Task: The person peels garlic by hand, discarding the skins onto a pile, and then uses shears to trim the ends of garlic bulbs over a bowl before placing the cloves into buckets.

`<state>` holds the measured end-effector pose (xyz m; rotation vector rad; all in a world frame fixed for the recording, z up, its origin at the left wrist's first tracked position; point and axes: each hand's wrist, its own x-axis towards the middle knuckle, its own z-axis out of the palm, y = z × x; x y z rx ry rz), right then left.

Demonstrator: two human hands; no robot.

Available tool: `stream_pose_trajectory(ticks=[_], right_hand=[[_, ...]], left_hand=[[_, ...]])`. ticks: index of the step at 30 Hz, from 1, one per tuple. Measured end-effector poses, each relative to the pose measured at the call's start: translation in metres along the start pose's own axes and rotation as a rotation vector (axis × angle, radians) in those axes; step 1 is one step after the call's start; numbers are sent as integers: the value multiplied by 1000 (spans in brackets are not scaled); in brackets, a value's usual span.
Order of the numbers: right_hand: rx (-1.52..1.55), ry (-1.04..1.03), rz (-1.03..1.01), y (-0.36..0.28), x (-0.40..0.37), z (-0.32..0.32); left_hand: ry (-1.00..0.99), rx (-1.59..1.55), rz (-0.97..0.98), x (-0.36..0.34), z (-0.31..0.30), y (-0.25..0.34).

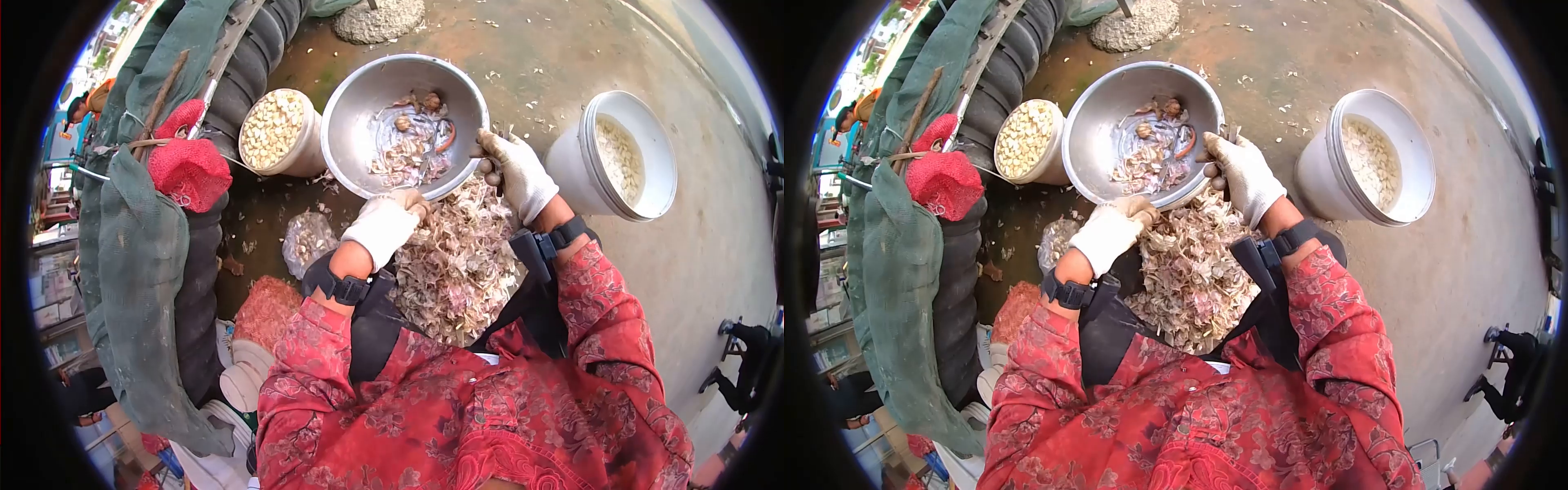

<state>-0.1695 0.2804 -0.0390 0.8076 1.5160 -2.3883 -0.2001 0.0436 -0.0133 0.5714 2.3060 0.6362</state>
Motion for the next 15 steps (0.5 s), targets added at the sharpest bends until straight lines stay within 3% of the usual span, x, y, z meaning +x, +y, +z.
stream_pose_trajectory(ticks=[2, 5, 11, 15], right_hand=[[5, 5, -24, 0, 14, 4], [17, 20, 11, -7, 22, 8], [14, -91, 22, -8, 45, 4], [2, -49, 13, -21, 39, 14]], left_hand=[[224, 94, 0, 27, -9, -12], [323, 92, -59, 71, -21, -33], [277, 201, -83, 147, -32, -51], [211, 268, -90, 188, -20, -62]])
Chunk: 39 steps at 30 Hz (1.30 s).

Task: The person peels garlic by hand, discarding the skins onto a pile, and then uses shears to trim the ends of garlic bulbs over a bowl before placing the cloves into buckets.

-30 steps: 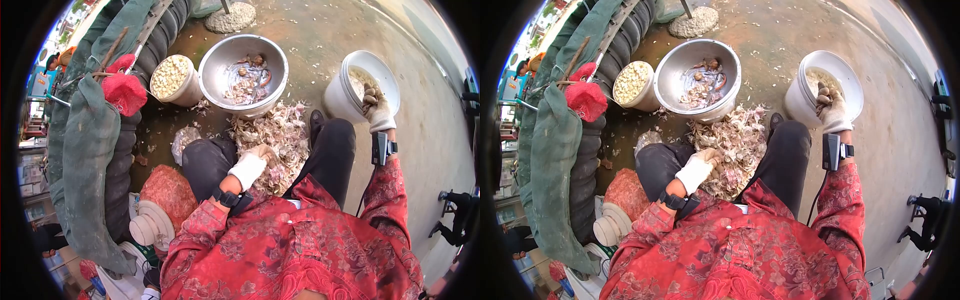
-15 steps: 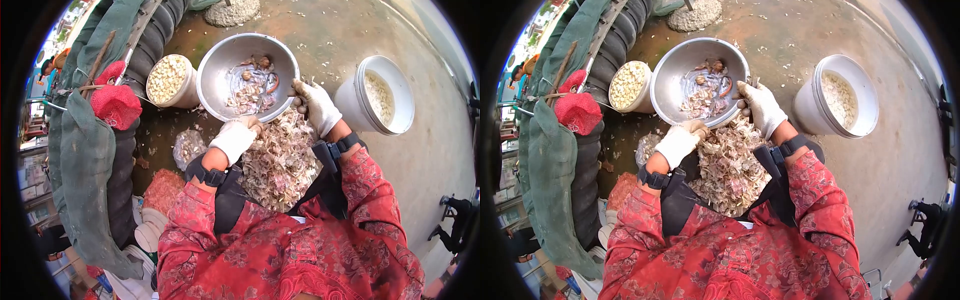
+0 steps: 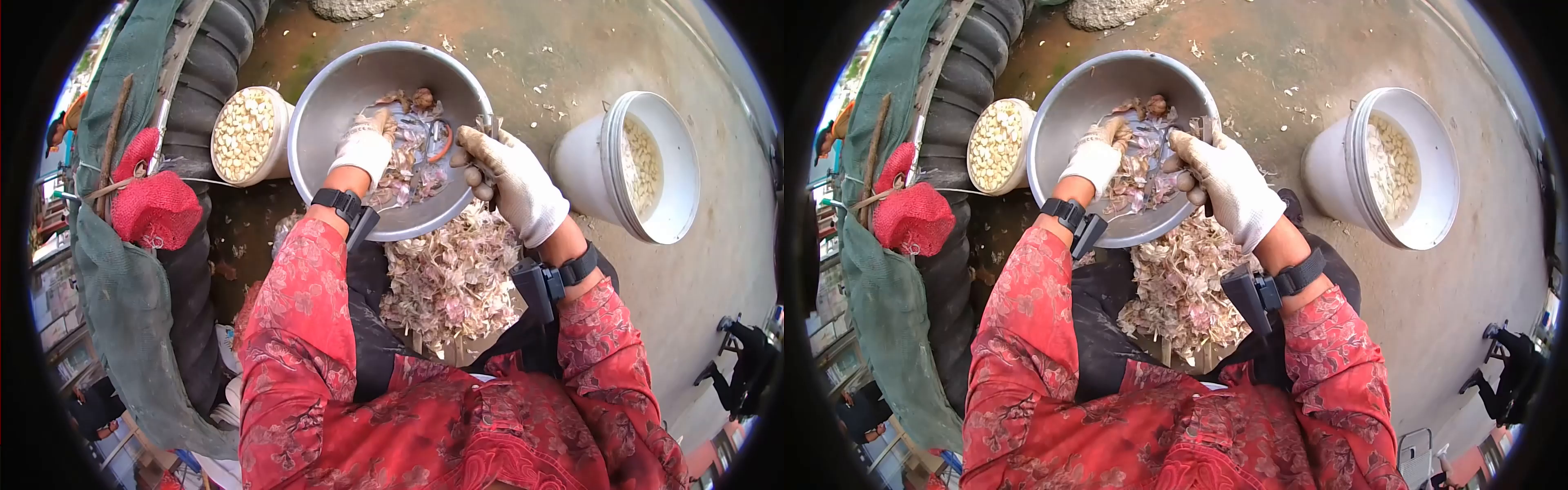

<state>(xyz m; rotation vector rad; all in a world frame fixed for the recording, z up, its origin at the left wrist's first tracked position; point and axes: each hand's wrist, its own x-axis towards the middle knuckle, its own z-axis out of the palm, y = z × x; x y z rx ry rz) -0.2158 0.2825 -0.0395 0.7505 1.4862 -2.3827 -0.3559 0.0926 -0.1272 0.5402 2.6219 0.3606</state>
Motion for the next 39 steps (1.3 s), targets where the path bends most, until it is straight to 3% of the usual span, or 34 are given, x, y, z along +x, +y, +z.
stream_pose_trajectory(ticks=[5, 9, 11, 12, 13, 15, 19, 21, 27, 32, 35, 39], right_hand=[[-25, -75, 61, -1, 10, -4], [-48, -103, 49, 1, 22, -3], [-85, -115, 58, 2, 29, -3], [-122, -128, 68, 2, 32, -2], [-120, -135, 68, 2, 34, 2], [-281, -42, 99, 1, 38, 13], [-713, -44, 96, 18, 58, 21], [-1027, -20, -40, 32, 66, 26], [-1270, -174, -5, 52, 77, 41], [-1126, -241, -153, 74, 88, 47], [-1041, -358, -113, 74, 90, 52], [-1178, -327, -152, 64, 95, 54]], left_hand=[[1, 100, 84, 17, 12, 0], [-57, 105, 22, 26, 18, -11], [-75, -500, -98, 20, 18, -25], [-202, -862, -226, 6, -1, -16], [-196, -860, -231, -2, -7, -16], [-244, -1478, -182, -15, -17, -20], [-307, -1766, -123, -44, -44, -13], [-264, -1781, -61, -50, -45, -14], [-236, -1885, -32, -61, -50, -6], [-190, -1909, -54, -55, -49, -9], [-149, -1943, -45, -49, -47, -10], [-211, -2027, 15, -44, -50, -21]])
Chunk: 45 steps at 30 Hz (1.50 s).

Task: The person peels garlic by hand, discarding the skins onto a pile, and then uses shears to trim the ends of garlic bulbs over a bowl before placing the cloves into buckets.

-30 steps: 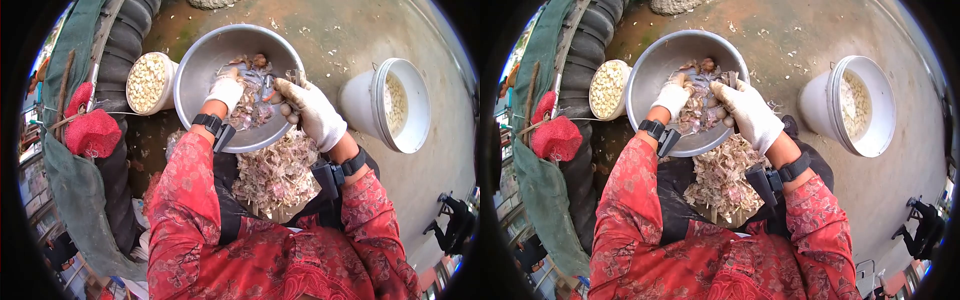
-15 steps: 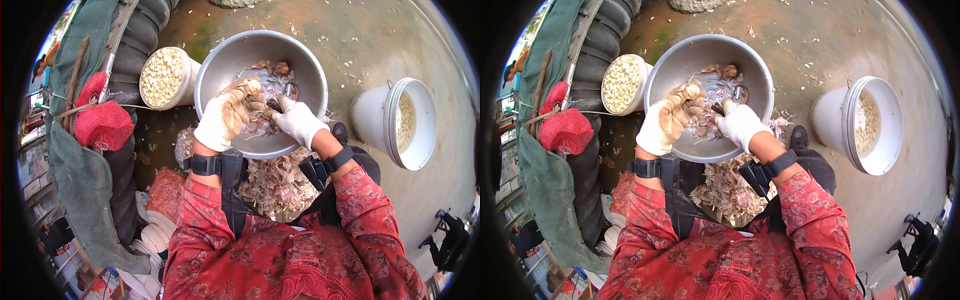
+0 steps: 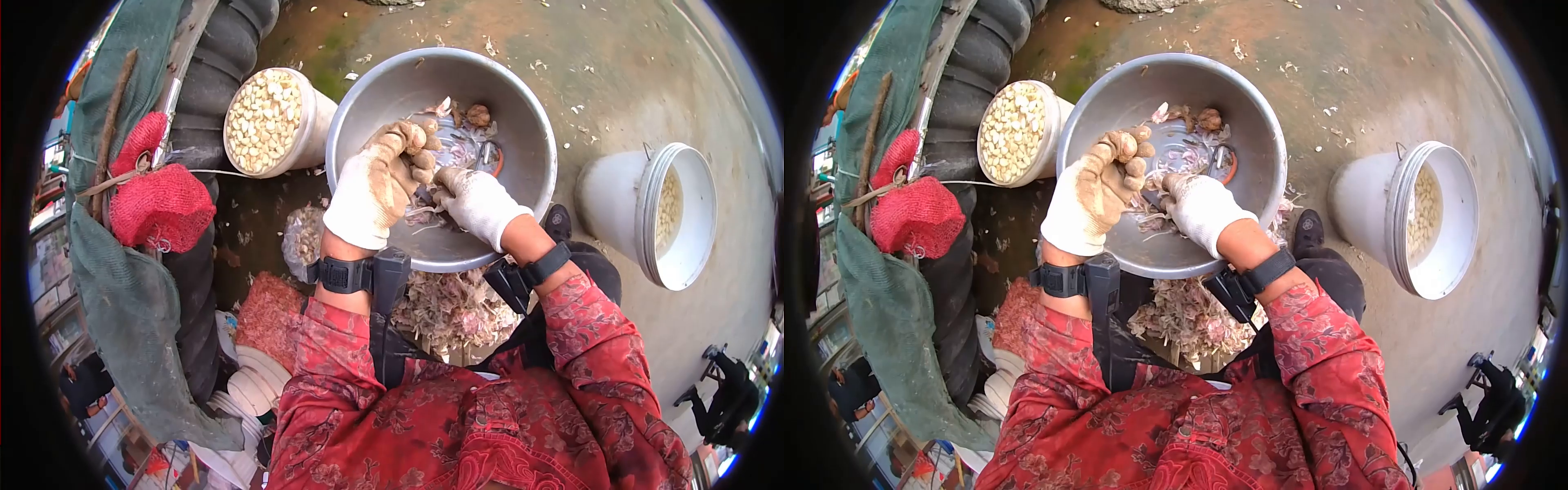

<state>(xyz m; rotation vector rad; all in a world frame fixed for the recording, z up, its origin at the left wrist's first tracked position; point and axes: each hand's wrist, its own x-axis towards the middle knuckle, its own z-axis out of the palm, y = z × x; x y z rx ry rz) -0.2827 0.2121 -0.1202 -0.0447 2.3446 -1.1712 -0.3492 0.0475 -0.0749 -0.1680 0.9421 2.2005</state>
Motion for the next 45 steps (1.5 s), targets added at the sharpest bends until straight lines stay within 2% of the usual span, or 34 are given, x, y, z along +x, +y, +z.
stream_pose_trajectory(ticks=[2, 3, 6, 8, 10, 15, 17, 20, 22, 23, 24, 26, 30, 32, 33, 35, 40, 42, 45], right_hand=[[-414, 148, -180, 17, 3, 3], [-561, 85, -126, 14, 0, -1], [-661, 152, -209, 18, -6, 0], [-673, 77, -157, 19, -6, 0], [-815, -58, -85, 15, -6, -4], [-883, -85, -52, 8, -8, -10], [-887, -82, -55, 9, -9, -14], [-797, -31, -150, 7, -13, -26], [-613, 148, -278, 4, -15, -31], [-497, 152, -321, 3, -16, -36], [-497, 151, -322, 0, -18, -41], [-218, 173, -368, -6, -22, -45], [-129, 248, -401, -11, -28, -43], [-12, 220, -208, -22, -33, -44], [-11, 220, -209, -27, -36, -45], [233, 146, -84, -34, -41, -47], [540, 132, 18, -39, -50, -48], [777, 77, 18, -44, -54, -48], [919, 131, 27, -50, -55, -42]], left_hand=[[-10, 0, 11, -1, 0, 5], [-22, 2, 19, -1, 1, 8], [-2, 34, 49, -1, -1, 14], [8, 31, 66, 1, 0, 15], [15, 28, 81, 2, 0, 14], [-21, 10, 70, 2, -4, 17], [26, 3, 80, 2, 2, 18], [59, -45, 77, 1, 1, 19], [52, -85, 69, -1, -1, 20], [27, -129, 53, -1, -1, 20], [1, -174, 37, -2, 0, 19], [4, -182, 49, -3, 5, 19], [7, -121, 73, -4, 3, 14], [35, -142, 60, -8, 7, 14], [64, -163, 46, -10, 10, 14], [90, -120, 29, -12, 13, 14], [116, -50, 67, -18, 19, 5], [155, -28, 24, -21, 22, 3], [164, -3, 30, -23, 28, -2]])
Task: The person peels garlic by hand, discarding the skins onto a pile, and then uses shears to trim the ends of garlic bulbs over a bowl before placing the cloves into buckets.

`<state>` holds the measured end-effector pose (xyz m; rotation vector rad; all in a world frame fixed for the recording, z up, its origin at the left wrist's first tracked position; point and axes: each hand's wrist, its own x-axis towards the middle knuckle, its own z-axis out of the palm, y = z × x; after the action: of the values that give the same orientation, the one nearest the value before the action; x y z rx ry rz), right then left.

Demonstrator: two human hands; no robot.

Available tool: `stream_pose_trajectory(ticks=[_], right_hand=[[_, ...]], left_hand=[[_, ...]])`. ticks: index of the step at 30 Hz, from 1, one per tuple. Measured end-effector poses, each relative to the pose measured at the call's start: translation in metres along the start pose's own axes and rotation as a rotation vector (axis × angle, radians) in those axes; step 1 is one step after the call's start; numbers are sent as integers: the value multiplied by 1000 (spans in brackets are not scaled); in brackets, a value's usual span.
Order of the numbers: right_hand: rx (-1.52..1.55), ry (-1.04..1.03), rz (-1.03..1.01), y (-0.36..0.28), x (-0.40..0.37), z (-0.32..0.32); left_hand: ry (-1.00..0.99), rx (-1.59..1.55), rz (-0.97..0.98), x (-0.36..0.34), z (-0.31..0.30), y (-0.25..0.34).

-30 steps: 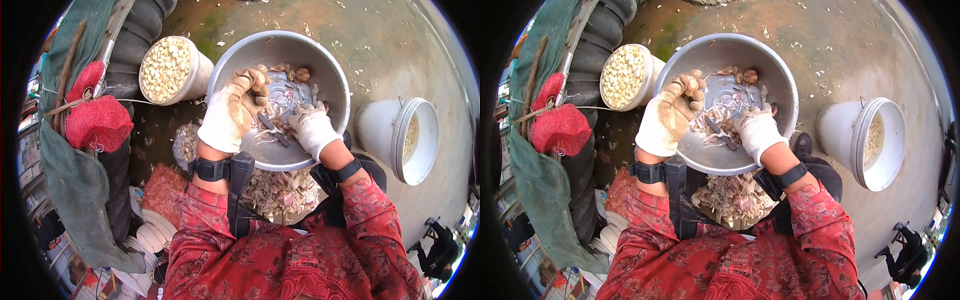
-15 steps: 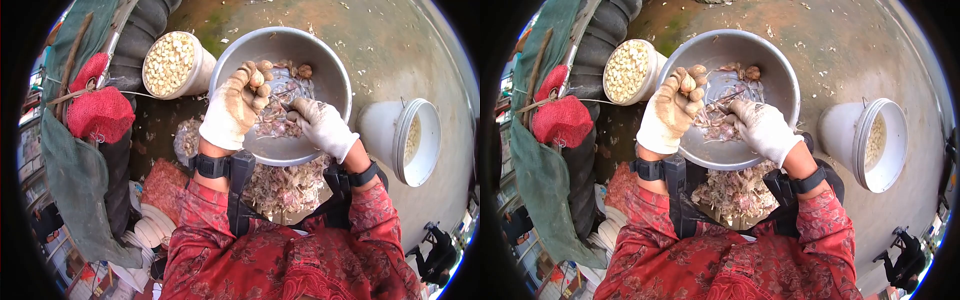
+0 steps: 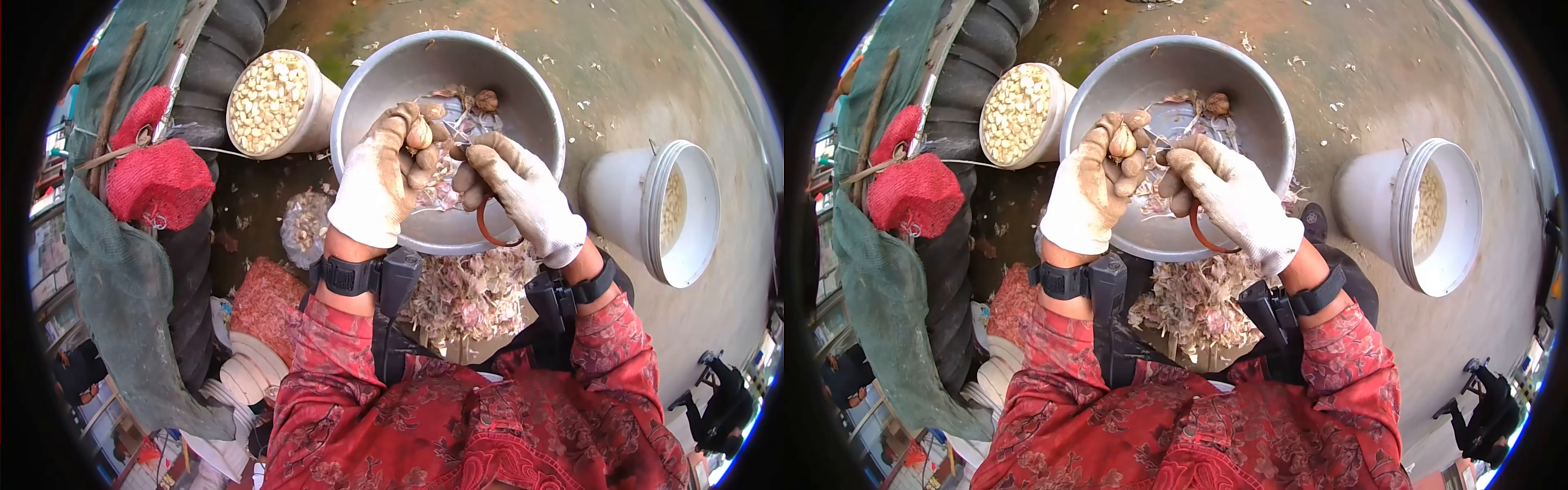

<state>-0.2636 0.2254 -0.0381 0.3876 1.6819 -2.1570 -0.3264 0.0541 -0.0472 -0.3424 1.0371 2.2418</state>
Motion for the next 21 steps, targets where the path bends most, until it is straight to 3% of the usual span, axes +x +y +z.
stream_pose_trajectory(ticks=[1, 9, 21], right_hand=[[98, 24, 7, 1, -1, 1], [-51, 66, 98, -1, -9, 0], [-3, 50, 123, -2, -17, -2]], left_hand=[[-4, 1, -3, -1, 2, -1], [-25, 128, -40, -8, 8, -9], [-13, 258, -47, -15, 16, -12]])
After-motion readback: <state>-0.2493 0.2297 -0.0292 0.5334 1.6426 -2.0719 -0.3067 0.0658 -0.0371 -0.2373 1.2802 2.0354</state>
